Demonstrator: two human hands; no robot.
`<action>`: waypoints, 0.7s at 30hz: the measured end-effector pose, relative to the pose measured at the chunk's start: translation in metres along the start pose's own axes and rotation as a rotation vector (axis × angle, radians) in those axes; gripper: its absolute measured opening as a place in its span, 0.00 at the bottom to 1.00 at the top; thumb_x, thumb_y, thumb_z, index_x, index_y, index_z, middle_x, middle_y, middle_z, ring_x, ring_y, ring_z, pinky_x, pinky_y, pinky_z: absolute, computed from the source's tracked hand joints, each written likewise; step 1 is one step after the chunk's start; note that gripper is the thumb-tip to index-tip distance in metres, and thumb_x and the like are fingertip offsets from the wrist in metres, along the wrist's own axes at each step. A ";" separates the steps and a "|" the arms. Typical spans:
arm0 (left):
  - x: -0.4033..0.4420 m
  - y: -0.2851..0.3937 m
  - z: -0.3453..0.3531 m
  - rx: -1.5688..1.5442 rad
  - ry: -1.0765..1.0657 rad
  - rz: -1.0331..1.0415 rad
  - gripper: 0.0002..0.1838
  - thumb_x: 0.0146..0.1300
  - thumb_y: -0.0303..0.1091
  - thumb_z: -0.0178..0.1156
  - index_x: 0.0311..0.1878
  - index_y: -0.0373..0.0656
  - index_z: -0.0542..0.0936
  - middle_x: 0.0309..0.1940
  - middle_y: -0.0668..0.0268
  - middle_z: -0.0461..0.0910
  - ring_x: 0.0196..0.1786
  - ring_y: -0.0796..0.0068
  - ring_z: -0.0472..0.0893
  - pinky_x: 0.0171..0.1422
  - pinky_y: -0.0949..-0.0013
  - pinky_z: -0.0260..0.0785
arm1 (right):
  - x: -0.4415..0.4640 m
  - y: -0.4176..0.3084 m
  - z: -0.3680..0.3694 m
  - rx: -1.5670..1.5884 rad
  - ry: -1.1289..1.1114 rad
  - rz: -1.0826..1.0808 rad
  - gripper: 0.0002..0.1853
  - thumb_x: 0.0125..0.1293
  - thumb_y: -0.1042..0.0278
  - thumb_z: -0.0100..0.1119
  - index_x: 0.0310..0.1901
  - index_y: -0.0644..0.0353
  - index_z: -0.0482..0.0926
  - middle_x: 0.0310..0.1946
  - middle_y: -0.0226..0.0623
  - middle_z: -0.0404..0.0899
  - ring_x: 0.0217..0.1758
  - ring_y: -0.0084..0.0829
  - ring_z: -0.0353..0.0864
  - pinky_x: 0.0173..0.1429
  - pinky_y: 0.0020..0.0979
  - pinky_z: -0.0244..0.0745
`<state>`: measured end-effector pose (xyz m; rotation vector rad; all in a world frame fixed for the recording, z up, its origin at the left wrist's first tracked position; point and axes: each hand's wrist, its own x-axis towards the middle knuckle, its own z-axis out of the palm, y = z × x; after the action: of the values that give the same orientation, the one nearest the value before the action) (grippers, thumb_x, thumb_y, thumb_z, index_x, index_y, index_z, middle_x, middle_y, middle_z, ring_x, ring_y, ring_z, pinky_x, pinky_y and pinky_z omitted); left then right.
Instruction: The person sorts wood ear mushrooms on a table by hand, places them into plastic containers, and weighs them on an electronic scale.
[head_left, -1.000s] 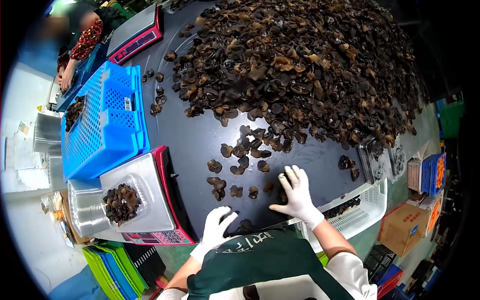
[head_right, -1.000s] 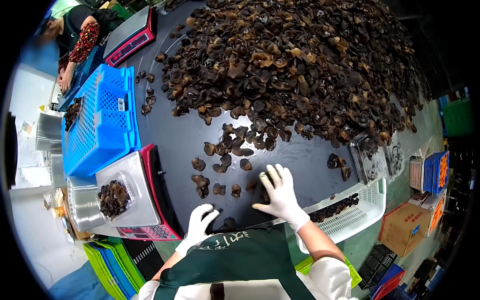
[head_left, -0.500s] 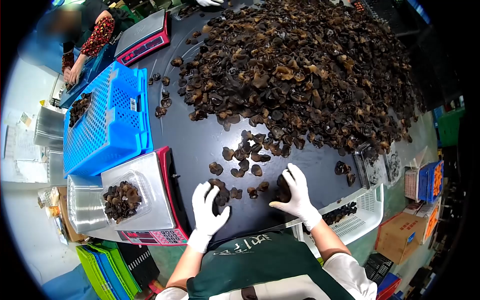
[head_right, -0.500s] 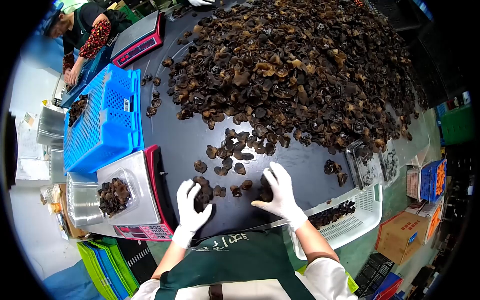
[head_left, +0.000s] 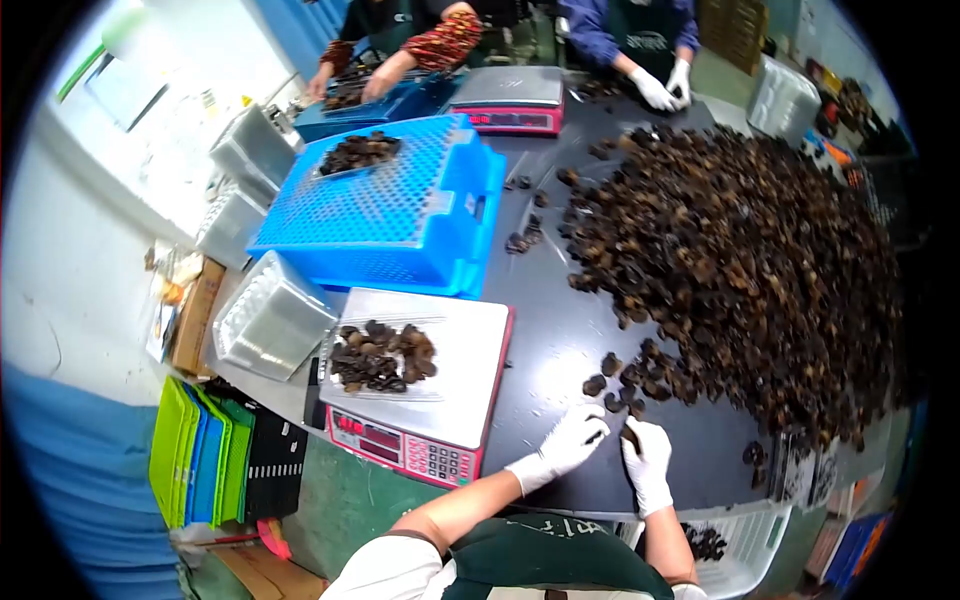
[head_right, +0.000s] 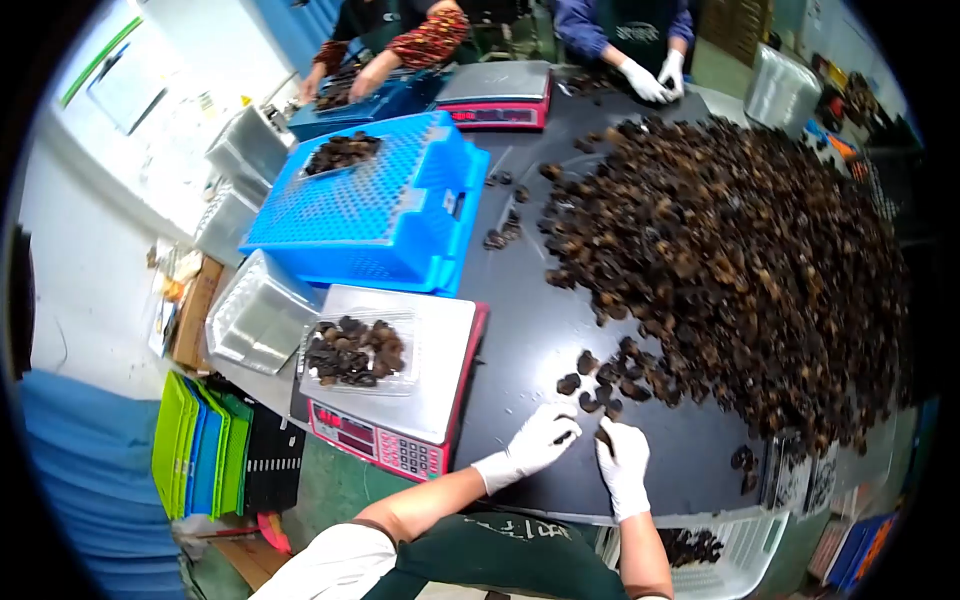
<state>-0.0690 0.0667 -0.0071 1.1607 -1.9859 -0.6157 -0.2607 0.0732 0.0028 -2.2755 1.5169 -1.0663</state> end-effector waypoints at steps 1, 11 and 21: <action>-0.002 0.009 -0.012 -0.082 0.009 -0.035 0.07 0.55 0.27 0.64 0.38 0.46 0.79 0.45 0.62 0.77 0.52 0.57 0.76 0.59 0.60 0.69 | -0.004 0.003 0.000 0.050 0.038 0.054 0.17 0.52 0.79 0.66 0.46 0.58 0.82 0.36 0.42 0.81 0.39 0.44 0.82 0.47 0.36 0.76; -0.026 0.013 -0.268 0.006 0.498 -0.095 0.08 0.52 0.20 0.66 0.34 0.43 0.79 0.42 0.60 0.79 0.49 0.62 0.78 0.54 0.62 0.71 | 0.110 -0.141 0.039 0.650 -0.075 0.488 0.16 0.59 0.77 0.66 0.50 0.66 0.81 0.41 0.34 0.83 0.44 0.23 0.81 0.53 0.26 0.76; -0.046 -0.071 -0.347 0.562 0.006 -0.143 0.43 0.44 0.58 0.71 0.62 0.47 0.71 0.55 0.58 0.72 0.59 0.54 0.69 0.66 0.54 0.60 | 0.189 -0.275 0.148 0.020 -0.544 -0.346 0.29 0.64 0.52 0.58 0.63 0.57 0.71 0.65 0.48 0.66 0.67 0.51 0.63 0.70 0.50 0.58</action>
<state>0.2573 0.0608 0.1373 1.6407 -2.1502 -0.1124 0.0755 0.0015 0.1278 -2.5816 0.9183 -0.4491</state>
